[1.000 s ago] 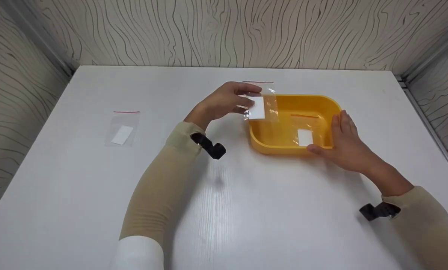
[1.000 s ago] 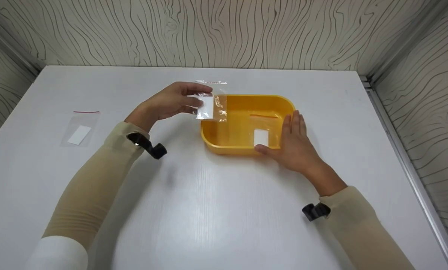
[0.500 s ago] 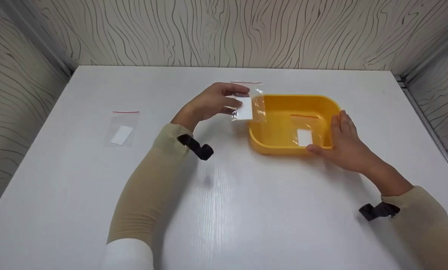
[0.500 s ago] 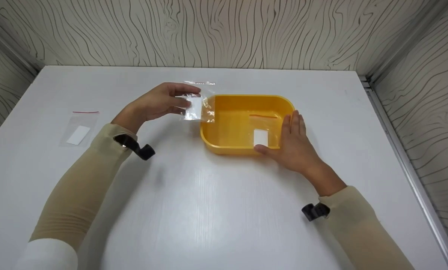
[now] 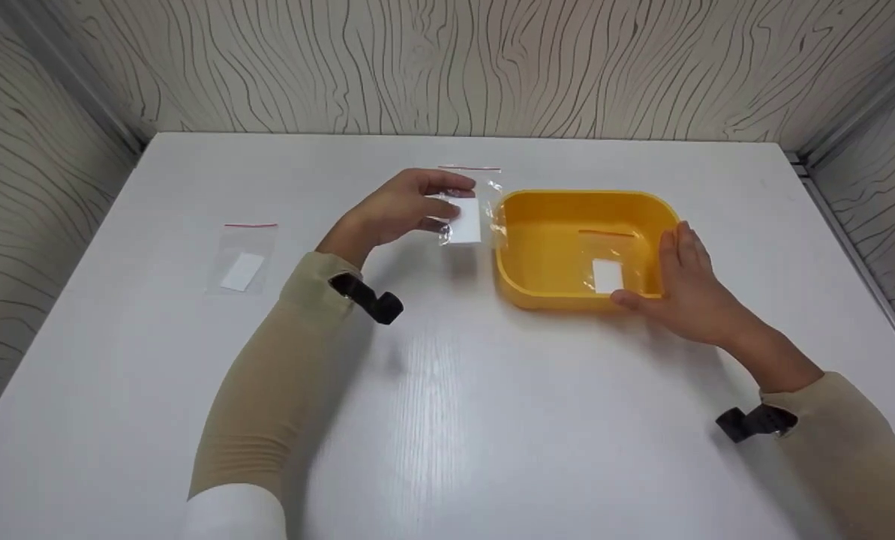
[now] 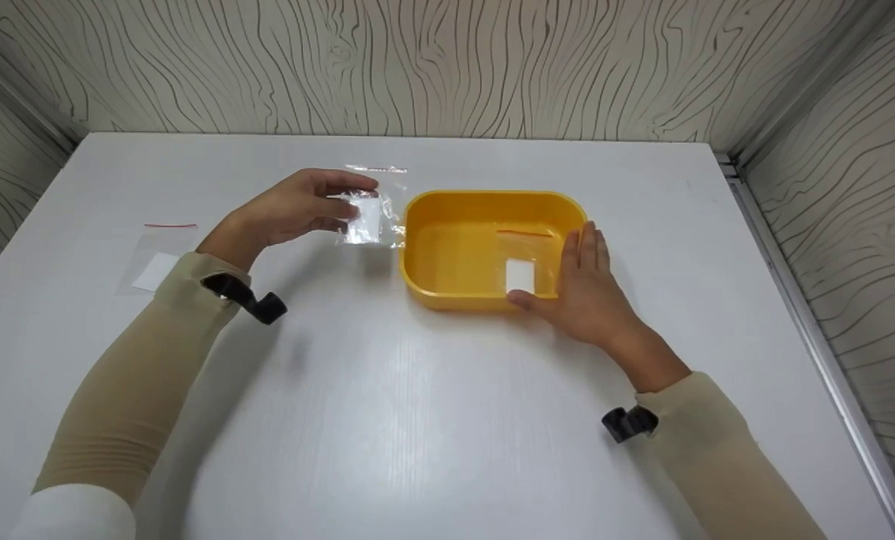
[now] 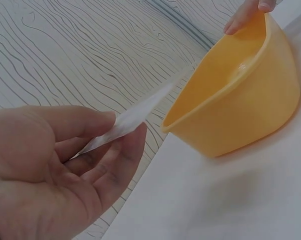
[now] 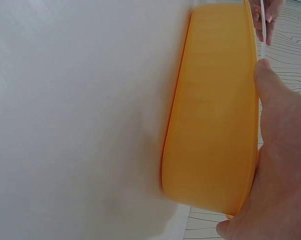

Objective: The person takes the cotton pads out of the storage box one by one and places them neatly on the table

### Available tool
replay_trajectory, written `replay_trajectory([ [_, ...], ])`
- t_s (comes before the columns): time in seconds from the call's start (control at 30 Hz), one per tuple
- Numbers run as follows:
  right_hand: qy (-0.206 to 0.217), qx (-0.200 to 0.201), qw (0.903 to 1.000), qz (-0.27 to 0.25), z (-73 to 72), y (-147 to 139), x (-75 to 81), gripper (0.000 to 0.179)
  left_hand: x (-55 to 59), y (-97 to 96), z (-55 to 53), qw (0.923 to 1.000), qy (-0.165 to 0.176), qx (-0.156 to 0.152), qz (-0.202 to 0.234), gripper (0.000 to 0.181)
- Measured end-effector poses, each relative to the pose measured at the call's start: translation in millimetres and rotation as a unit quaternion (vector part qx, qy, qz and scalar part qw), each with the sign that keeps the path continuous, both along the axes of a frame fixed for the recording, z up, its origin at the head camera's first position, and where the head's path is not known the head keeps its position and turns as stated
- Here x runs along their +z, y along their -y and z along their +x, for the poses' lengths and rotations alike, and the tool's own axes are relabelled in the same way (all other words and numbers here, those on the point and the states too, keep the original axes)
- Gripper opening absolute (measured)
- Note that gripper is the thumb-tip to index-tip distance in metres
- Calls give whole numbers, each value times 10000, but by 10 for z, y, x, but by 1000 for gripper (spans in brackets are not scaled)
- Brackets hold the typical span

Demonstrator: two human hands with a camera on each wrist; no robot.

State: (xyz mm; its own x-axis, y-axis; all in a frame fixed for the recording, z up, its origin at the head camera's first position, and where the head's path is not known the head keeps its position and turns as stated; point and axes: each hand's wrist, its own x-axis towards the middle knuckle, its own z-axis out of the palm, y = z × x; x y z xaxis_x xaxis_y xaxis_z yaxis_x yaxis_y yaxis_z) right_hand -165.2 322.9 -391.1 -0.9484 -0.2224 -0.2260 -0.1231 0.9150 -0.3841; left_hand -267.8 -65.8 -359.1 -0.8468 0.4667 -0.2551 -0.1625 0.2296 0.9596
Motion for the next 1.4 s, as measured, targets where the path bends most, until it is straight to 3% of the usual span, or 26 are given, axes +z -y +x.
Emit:
replay_trajectory([
  [1.4, 109, -131, 9998, 94, -7, 25, 7, 129, -128, 886, 137, 9993, 117, 235, -249, 51],
])
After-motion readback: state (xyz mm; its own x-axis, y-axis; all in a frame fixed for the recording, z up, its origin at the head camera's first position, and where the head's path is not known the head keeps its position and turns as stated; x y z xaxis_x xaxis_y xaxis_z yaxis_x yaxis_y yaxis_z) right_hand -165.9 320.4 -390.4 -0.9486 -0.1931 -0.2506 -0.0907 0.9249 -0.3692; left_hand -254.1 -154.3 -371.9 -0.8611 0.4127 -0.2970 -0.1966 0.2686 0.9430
